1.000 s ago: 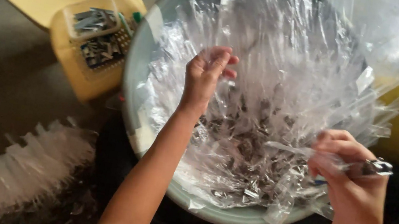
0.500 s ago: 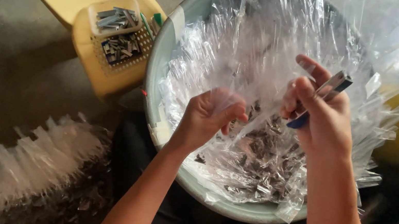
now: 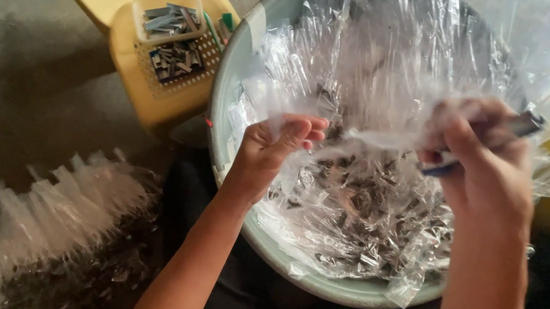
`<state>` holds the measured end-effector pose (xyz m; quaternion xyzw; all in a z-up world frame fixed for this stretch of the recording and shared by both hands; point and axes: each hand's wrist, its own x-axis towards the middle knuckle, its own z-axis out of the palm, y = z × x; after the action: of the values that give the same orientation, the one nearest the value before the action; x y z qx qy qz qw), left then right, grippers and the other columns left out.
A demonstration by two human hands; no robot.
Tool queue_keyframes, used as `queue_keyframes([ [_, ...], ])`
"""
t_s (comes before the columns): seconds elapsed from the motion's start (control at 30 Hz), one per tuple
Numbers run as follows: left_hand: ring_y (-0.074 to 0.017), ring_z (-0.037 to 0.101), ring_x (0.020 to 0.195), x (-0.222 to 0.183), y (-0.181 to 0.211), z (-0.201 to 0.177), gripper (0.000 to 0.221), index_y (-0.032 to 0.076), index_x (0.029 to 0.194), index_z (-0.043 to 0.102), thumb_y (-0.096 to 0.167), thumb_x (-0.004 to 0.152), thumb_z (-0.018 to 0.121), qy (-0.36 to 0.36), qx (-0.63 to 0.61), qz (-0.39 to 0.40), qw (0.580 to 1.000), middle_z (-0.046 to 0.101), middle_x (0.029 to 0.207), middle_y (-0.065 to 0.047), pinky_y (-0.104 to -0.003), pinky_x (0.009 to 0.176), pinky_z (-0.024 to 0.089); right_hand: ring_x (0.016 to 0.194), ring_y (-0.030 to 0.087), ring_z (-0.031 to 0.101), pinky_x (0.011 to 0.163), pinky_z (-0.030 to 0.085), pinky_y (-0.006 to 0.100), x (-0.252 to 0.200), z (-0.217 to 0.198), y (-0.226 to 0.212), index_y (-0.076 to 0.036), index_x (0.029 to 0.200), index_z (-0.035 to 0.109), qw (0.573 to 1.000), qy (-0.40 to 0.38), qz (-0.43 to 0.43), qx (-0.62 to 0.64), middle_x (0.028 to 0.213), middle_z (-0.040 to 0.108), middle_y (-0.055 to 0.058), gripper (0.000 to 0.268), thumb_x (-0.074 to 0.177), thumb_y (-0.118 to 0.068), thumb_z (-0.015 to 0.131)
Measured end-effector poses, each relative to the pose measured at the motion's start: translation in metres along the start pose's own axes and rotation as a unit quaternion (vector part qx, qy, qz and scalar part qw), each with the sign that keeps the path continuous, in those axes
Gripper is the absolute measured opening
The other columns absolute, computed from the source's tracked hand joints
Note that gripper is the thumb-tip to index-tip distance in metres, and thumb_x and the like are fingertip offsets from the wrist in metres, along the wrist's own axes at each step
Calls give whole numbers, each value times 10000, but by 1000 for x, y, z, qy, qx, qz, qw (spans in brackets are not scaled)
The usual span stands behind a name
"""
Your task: A person is rapidly stapling small plastic bags and organizing them into a pile.
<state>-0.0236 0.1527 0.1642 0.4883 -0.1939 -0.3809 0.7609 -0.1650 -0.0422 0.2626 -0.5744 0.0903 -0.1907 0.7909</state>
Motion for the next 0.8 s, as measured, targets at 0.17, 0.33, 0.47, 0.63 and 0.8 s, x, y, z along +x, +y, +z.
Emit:
queue_keyframes([
  [0.17, -74, 694, 781, -7, 0, 5, 167, 152, 978, 756, 310, 981, 700, 15, -44, 51, 998, 777, 976, -22, -242, 840, 604, 636, -5, 529, 579, 470, 123, -14, 10, -10, -172, 1001, 638, 974, -139, -39, -176, 808, 613, -81, 59, 981, -216, 670],
  [0.33, -64, 665, 736, -14, -9, 11, 125, 156, 1017, 764, 261, 969, 717, -28, 41, 27, 998, 746, 864, 36, -191, 661, 524, 719, 85, 628, 613, 537, 181, -3, 21, 39, -3, 1229, 635, 979, -82, 98, -156, 876, 661, 17, 389, 907, -193, 743],
  [0.47, -64, 421, 640, -15, -11, -1, 506, 172, 1011, 686, 653, 855, 661, -110, 50, -50, 991, 477, 738, 95, -207, 599, 303, 679, 69, 678, 583, 593, 180, 0, 10, 59, -60, 1013, 709, 992, -37, 111, -34, 946, 728, 48, 163, 883, -114, 792],
  [0.63, -41, 469, 612, -15, -8, -5, 554, 140, 1023, 725, 641, 968, 497, -97, 18, -45, 994, 643, 819, 33, -203, 601, 369, 874, 125, 663, 787, 570, 252, 0, 22, 38, -83, 1023, 689, 991, -109, 71, 34, 995, 688, 55, 98, 940, -64, 737],
  [0.8, -36, 414, 569, -15, -10, 6, 502, 211, 923, 742, 657, 957, 513, -80, 58, -9, 995, 482, 637, 77, -198, 549, 301, 829, 103, 696, 745, 613, 184, 4, 29, 37, 54, 1449, 513, 991, -77, 93, -50, 947, 685, 33, 651, 894, -169, 770],
])
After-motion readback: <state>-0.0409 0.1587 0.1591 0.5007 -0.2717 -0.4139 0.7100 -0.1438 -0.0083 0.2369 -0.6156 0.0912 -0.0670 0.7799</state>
